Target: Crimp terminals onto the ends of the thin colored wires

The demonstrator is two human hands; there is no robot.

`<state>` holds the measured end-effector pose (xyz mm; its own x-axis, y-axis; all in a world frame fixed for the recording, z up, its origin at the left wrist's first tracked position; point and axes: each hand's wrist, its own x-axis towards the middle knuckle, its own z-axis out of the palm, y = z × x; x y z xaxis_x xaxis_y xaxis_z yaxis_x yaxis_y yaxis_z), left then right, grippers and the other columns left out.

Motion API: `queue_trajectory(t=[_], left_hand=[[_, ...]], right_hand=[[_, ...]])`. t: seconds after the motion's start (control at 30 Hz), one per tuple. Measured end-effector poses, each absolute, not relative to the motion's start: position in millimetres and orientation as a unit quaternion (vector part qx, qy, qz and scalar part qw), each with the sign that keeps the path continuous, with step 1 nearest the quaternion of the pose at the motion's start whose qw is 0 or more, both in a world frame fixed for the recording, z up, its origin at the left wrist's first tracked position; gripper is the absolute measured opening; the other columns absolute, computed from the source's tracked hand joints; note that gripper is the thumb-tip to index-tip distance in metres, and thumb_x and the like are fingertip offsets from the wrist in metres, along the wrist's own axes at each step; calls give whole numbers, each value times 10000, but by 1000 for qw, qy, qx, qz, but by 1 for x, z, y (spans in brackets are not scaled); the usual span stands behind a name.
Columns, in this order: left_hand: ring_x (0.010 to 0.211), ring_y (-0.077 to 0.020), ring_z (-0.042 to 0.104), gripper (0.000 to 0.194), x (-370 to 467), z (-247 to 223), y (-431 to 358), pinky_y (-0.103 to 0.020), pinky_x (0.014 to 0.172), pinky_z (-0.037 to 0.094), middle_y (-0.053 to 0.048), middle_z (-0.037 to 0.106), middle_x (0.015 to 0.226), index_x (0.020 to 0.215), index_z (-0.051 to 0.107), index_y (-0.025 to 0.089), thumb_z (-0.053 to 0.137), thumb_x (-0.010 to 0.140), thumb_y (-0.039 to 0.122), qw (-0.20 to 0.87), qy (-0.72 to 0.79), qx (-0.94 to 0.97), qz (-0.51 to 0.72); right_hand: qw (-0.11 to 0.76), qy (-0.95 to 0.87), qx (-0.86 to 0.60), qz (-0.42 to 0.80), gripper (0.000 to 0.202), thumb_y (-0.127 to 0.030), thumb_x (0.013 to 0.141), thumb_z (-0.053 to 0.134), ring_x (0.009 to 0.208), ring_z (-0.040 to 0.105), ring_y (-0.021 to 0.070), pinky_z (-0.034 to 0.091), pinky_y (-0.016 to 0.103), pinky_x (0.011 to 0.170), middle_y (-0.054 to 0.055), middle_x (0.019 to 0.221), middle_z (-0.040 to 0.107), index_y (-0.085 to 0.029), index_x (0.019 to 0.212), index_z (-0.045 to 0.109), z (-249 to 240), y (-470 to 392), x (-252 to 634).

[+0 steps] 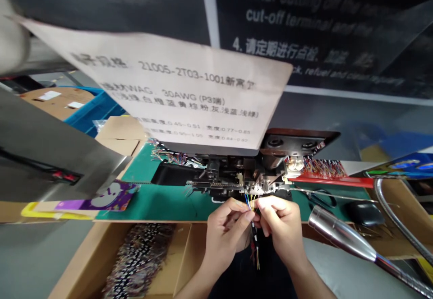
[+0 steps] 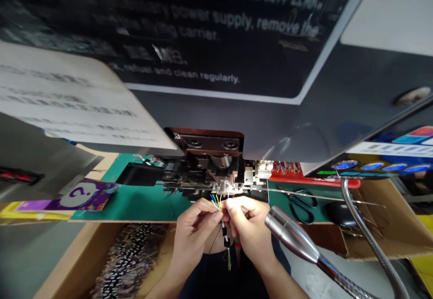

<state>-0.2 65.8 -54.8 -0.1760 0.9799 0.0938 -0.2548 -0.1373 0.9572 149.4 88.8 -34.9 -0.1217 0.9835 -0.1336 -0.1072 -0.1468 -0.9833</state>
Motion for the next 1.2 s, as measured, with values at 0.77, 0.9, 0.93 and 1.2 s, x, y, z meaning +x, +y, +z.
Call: queue_trajectory(t=[0.77,0.9,0.93,1.2], left_hand=[[688,-159,825,139,2,-56,68,-209,672,677,-11,846,820,891,818,220,864,1018,250,469,418,398,669],[665,-163,812,178,3,-56,67,-226,671,684,-15,834,779,858,807,207,891,999,277,498,412,382,660],[639,-160,801,188,3,-56,66,-231,658,683,-14,833,774,854,800,205,895,996,284,514,407,375,656],[619,-166,777,217,6,-55,66,-251,651,675,-5,810,739,842,776,210,880,1005,309,532,404,374,644]], right_hand=[[469,-412,-466,627,479,-583,1030,823,414,421,110,508,273,557,-48,402,528,-165,799,867,-37,96,142],[460,-447,-479,599,437,-572,1014,832,419,421,112,460,270,517,-51,439,531,-176,838,885,-31,93,143],[460,-452,-484,591,406,-567,1001,846,425,415,112,450,267,510,-59,449,518,-180,895,903,-29,92,143],[448,-440,-492,603,539,-618,1020,811,387,427,108,449,261,484,-50,417,517,-183,702,790,-27,92,143]])
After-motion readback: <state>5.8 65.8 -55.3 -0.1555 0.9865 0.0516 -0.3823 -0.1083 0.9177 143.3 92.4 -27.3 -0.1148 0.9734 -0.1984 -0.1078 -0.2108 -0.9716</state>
